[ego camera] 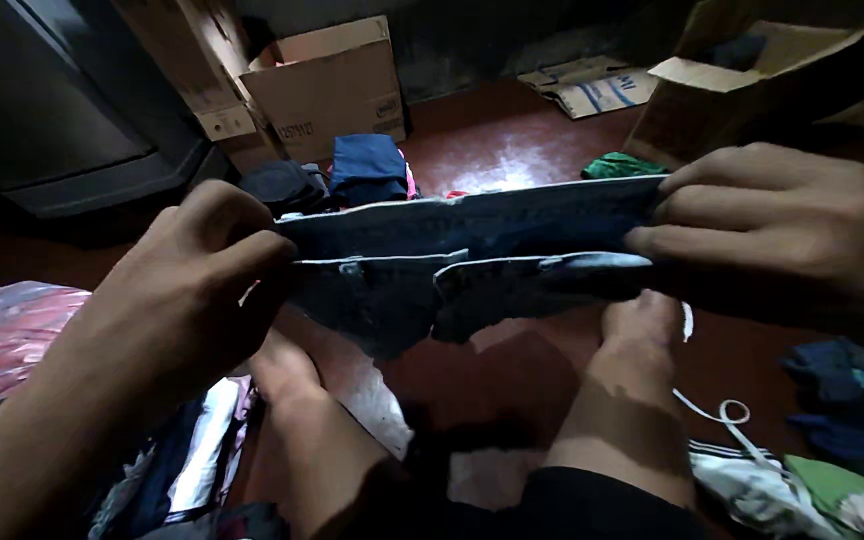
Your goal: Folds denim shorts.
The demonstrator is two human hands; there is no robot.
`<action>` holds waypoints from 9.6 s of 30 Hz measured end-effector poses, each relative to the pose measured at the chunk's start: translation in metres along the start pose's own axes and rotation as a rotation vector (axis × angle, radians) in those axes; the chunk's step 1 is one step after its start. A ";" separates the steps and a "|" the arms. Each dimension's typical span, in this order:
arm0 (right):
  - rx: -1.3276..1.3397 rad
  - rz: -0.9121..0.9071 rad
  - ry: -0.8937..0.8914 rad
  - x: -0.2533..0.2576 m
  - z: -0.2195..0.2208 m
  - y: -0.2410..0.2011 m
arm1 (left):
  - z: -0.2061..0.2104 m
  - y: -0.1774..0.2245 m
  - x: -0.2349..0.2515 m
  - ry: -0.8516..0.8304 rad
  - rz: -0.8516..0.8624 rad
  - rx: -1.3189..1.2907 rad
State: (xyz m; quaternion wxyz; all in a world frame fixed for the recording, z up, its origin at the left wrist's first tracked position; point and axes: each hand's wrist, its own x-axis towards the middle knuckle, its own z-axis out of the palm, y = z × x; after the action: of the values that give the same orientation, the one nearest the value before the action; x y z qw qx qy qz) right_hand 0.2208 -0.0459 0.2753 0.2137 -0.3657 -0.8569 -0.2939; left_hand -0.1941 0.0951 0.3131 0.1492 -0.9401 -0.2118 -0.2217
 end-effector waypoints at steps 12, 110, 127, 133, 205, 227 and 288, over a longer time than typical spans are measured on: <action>-0.034 0.167 -0.024 -0.001 -0.006 0.018 | -0.002 -0.007 0.004 0.070 -0.102 -0.053; 0.821 0.426 0.128 0.047 0.109 -0.023 | 0.147 0.033 0.009 0.318 -0.185 -1.328; 0.617 0.492 0.244 0.028 0.157 0.016 | 0.175 0.019 -0.015 0.250 -0.273 -0.272; 0.576 0.638 0.008 -0.056 0.238 -0.018 | 0.253 0.080 -0.062 -0.116 -0.356 -0.181; 0.858 0.550 -1.017 -0.083 0.374 -0.203 | 0.427 -0.036 -0.101 -0.926 -0.593 -0.899; 0.669 0.773 -0.884 -0.054 0.416 -0.253 | 0.399 0.014 -0.117 -0.922 -0.597 -0.588; 0.880 1.033 -0.433 -0.079 0.423 -0.221 | 0.375 0.036 -0.085 -0.755 -1.258 -1.401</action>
State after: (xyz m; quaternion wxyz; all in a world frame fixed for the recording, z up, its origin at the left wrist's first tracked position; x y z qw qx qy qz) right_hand 0.0413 0.0705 -0.1584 0.2784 -0.6551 -0.6363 0.2975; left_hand -0.1142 0.1758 -0.0556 -0.6561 -0.5424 -0.5242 -0.0226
